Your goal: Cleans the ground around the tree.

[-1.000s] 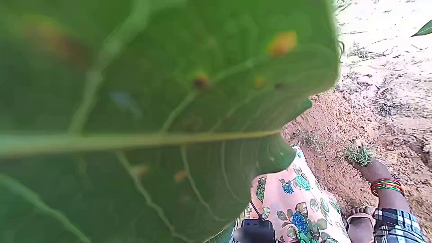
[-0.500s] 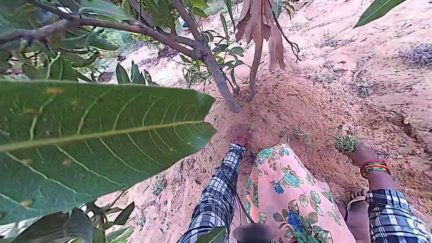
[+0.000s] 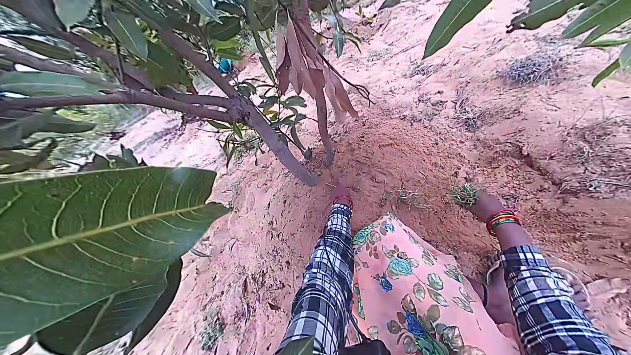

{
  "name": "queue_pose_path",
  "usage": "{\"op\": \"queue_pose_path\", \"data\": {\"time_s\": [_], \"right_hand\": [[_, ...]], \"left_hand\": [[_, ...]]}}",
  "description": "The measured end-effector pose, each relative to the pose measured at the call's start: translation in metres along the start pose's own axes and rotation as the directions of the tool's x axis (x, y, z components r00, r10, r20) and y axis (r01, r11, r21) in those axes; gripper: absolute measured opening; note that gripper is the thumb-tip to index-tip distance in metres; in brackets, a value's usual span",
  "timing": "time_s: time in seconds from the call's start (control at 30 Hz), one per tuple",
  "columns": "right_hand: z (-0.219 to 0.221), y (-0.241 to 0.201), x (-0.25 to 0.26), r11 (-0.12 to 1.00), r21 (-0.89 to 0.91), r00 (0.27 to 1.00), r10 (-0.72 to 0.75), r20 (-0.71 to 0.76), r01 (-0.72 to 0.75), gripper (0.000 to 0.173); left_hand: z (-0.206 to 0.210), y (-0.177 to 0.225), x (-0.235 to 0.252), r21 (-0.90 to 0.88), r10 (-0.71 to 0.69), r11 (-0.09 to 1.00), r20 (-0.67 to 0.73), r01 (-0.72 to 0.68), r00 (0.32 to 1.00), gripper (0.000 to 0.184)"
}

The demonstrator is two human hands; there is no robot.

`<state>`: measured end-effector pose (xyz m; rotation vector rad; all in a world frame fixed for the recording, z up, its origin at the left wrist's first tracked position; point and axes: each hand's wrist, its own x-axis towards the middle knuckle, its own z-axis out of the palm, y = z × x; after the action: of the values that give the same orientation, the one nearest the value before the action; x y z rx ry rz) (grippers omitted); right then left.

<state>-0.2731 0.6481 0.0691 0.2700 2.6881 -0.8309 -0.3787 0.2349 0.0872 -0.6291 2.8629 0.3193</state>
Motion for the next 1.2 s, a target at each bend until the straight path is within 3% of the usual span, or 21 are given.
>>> {"op": "queue_pose_path", "data": {"time_s": [0.07, 0.23, 0.3, 0.37, 0.43, 0.5, 0.6, 0.73, 0.93, 1.1, 1.2], "right_hand": [[-0.006, 0.003, 0.001, 1.000, 0.026, 1.000, 0.002, -0.013, -0.002, 0.052], [-0.002, 0.017, 0.010, 0.999, 0.048, 1.000, 0.015, -0.004, -0.015, 0.051], [0.002, 0.020, 0.011, 0.998, 0.053, 1.000, 0.029, -0.005, -0.029, 0.052], [0.007, 0.019, 0.014, 0.997, 0.067, 0.999, 0.035, -0.016, -0.034, 0.056], [0.010, 0.016, 0.016, 0.996, 0.073, 0.998, 0.060, -0.021, -0.058, 0.059], [0.010, 0.011, 0.016, 0.994, 0.070, 0.997, 0.079, -0.007, -0.079, 0.059], [0.011, 0.006, 0.012, 0.993, 0.080, 0.995, 0.076, 0.061, -0.081, 0.056], [0.030, 0.004, 0.012, 0.989, 0.095, 0.985, 0.095, 0.145, -0.110, 0.055], [0.080, 0.058, 0.008, 0.953, 0.040, 0.926, 0.283, 0.251, -0.302, 0.053], [0.069, 0.088, 0.007, 0.879, 0.142, 0.882, 0.425, 0.203, -0.456, 0.053], [0.071, 0.103, 0.011, 0.863, 0.162, 0.875, 0.454, 0.169, -0.479, 0.058]], "left_hand": [[0.001, 0.029, -0.011, -0.007, 0.007, 1.000, 0.031, -0.007, 0.999, 0.036], [0.004, 0.100, -0.061, -0.147, 0.293, 0.945, -0.018, -0.292, 0.956, 0.036], [0.035, 0.121, -0.064, -0.053, 0.435, 0.900, 0.066, -0.432, 0.898, 0.041], [0.076, 0.126, -0.060, 0.178, 0.519, 0.796, 0.289, -0.578, 0.804, 0.058], [0.107, 0.120, -0.066, 0.320, 0.474, 0.686, 0.485, -0.654, 0.735, 0.057], [0.112, 0.123, -0.075, 0.396, 0.380, 0.679, 0.531, -0.618, 0.757, 0.041], [0.098, 0.135, -0.090, 0.437, 0.277, 0.705, 0.556, -0.559, 0.784, 0.041], [0.098, 0.133, -0.088, 0.305, 0.451, 0.668, 0.560, -0.679, 0.695, 0.043], [0.096, 0.150, -0.110, 0.001, 0.640, 0.647, 0.543, -0.763, 0.544, 0.037], [0.122, 0.162, -0.114, 0.100, 0.626, 0.666, 0.464, -0.739, 0.627, 0.042], [0.147, 0.150, -0.095, 0.275, 0.505, 0.641, 0.552, -0.716, 0.664, 0.054]]}}
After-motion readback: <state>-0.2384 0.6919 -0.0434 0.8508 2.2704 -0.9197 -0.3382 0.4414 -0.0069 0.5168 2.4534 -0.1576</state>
